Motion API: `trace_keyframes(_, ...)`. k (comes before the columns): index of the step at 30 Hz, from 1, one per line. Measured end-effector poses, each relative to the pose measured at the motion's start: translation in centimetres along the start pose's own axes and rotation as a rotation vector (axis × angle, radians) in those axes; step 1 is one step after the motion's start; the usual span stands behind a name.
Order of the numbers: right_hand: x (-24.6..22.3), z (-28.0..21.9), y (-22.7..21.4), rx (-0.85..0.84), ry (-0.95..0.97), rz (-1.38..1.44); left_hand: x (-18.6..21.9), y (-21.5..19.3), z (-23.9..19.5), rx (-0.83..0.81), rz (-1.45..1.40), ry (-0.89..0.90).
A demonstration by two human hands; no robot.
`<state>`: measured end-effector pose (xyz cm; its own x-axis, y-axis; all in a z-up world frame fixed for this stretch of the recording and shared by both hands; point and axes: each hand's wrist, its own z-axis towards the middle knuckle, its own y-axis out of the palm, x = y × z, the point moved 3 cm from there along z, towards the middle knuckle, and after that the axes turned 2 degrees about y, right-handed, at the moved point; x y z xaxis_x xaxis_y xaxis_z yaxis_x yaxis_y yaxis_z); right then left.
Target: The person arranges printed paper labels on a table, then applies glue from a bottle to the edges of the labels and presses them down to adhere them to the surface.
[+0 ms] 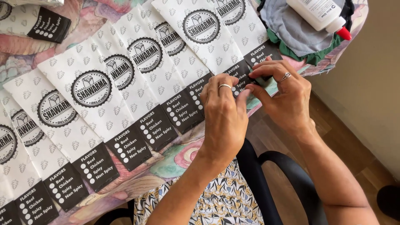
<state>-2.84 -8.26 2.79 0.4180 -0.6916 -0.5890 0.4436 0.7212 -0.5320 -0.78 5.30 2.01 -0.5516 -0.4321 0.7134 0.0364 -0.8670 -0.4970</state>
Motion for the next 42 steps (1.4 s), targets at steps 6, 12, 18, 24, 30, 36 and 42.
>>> trace_keyframes(6, 0.9, 0.1, 0.1, -0.01, 0.024, 0.03, -0.4, 0.0, 0.3, -0.033, 0.109, 0.082)
trace_keyframes(12, 1.3, 0.2, -0.3, -0.035, 0.044, 0.096, -0.5, 0.1, -0.2, -0.098, 0.123, 0.091)
trace_keyframes(18, -1.2, -0.7, 0.2, -0.046, -0.129, -0.004, 0.2, -0.1, -1.3, -0.022, 0.167, 0.212)
trace_keyframes(24, -1.2, -0.3, 0.9, -0.13, -0.167, -0.003, -0.2, -4.2, -3.6, -0.018, 0.261, 0.233)
trace_keyframes(30, -1.9, -0.6, 2.1, -0.33, -0.303, 0.155, -1.2, -6.7, -4.2, -0.09, 0.373, 0.224)
trace_keyframes(36, -1.7, -0.6, 1.7, -0.391, -0.303, 0.141, -1.6, -5.8, -4.5, -0.108, 0.304, 0.267)
trace_keyframes(42, -1.6, -0.3, 1.2, -0.375, -0.331, 0.184, -1.8, -5.8, -4.7, -0.086, 0.231, 0.338)
